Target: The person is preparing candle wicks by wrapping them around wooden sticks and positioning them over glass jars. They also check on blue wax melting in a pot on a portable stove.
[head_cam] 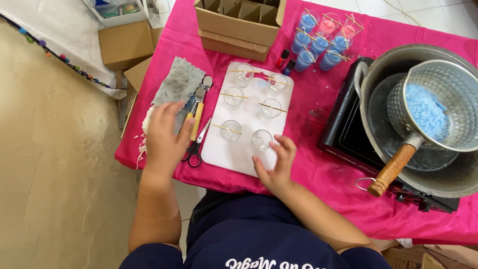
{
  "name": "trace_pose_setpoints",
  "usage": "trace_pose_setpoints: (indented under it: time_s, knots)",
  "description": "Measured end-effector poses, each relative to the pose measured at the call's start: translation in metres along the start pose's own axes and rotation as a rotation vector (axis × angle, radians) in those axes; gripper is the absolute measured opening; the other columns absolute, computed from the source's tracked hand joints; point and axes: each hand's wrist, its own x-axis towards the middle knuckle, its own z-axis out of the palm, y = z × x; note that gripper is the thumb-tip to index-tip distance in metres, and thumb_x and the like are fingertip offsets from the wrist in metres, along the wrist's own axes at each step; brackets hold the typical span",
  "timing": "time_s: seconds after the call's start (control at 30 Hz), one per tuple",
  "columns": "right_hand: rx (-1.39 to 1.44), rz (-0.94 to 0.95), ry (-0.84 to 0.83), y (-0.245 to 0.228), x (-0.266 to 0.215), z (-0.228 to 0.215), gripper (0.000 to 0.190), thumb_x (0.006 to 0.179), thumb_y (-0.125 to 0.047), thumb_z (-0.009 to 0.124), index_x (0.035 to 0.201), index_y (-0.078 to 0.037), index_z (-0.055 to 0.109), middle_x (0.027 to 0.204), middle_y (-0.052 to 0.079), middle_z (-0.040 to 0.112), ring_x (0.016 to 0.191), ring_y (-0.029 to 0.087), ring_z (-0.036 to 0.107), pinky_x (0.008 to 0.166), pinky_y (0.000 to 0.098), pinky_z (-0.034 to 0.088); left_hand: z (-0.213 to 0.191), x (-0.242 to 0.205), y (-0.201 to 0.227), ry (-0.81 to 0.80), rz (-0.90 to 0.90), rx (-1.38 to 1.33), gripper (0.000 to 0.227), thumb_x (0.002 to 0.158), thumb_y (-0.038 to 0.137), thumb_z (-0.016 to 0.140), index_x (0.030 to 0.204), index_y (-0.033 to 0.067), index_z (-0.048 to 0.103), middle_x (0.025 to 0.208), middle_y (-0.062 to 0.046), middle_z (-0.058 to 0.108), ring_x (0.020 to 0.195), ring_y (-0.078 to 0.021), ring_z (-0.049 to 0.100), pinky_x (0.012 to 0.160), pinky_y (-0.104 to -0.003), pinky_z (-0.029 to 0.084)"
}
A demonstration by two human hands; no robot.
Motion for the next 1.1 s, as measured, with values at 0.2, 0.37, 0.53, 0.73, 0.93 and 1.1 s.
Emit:
trace_pose_setpoints:
  time_s: [0.2, 0.37, 0.53, 0.73, 0.93, 1.1]
  knots:
    - [0.095, -0.29, -0.11, -0.028, -0.006, 0.033, 0.04, 0.078, -0.011, 0.084, 0.115, -0.015, 0.068, 0.124, 0.013, 0.05, 0.117, 0.038, 0.052, 0.102, 0.0514, 0.048, -0.025, -0.022, -0.045, 0.115, -0.161, 0.223, 0.024, 0.1, 0.006, 0.068, 0.124, 0.0054, 0.067, 0.113, -0.011, 0.061, 0.108, -0.0342, 0.063, 0.094, -0.046, 0.049]
    - [0.14, -0.255, -0.422, -0.068, 0.023, 0.074, 0.033, 0.091, -0.01, 0.066, 0.124, -0.008, 0.067, 0.124, 0.016, 0.06, 0.115, 0.038, 0.061, 0.094, 0.0437, 0.053, -0.022, -0.04, -0.065, 0.095, -0.285, 0.269, 0.024, 0.094, -0.004, 0.064, 0.117, 0.0017, 0.068, 0.114, -0.015, 0.061, 0.107, -0.0417, 0.062, 0.091, -0.052, 0.048]
    - [0.013, -0.35, -0.615, -0.046, 0.016, 0.142, 0.026, 0.095, -0.008, 0.056, 0.117, -0.001, 0.068, 0.117, 0.017, 0.068, 0.11, 0.037, 0.066, 0.093, 0.042, 0.054, -0.012, -0.052, -0.061, 0.187, -0.209, 0.257, 0.023, 0.086, 0.003, 0.071, 0.108, 0.012, 0.067, 0.111, -0.005, 0.058, 0.106, -0.0309, 0.06, 0.089, -0.044, 0.046]
    - [-0.307, -0.401, -0.679, -0.034, 0.027, 0.192, 0.024, 0.091, -0.014, 0.057, 0.108, -0.006, 0.072, 0.106, 0.01, 0.071, 0.109, 0.029, 0.064, 0.087, 0.0384, 0.05, 0.0, -0.064, -0.062, 0.324, -0.11, 0.144, 0.02, 0.078, -0.008, 0.06, 0.086, 0.0111, 0.06, 0.097, -0.003, 0.06, 0.098, -0.0285, 0.062, 0.091, -0.042, 0.045]
    - [-0.392, -0.476, -0.696, -0.027, 0.026, 0.209, 0.012, 0.086, -0.018, 0.059, 0.083, -0.016, 0.07, 0.084, 0.002, 0.066, 0.091, 0.025, 0.062, 0.071, 0.0368, 0.05, 0.01, -0.084, -0.06, 0.305, -0.06, 0.011, 0.023, 0.073, -0.01, 0.057, 0.077, 0.0128, 0.059, 0.09, -0.003, 0.06, 0.089, -0.0304, 0.061, 0.087, -0.044, 0.048]
    - [-0.481, -0.487, -0.71, -0.031, 0.034, 0.213, 0.015, 0.087, -0.018, 0.058, 0.079, -0.023, 0.071, 0.077, 0.0, 0.065, 0.079, 0.026, 0.066, 0.064, 0.0383, 0.049, 0.015, -0.09, -0.055, 0.355, -0.065, -0.085, 0.025, 0.077, -0.013, 0.055, 0.078, 0.0113, 0.059, 0.09, -0.003, 0.063, 0.089, -0.0314, 0.061, 0.085, -0.045, 0.049]
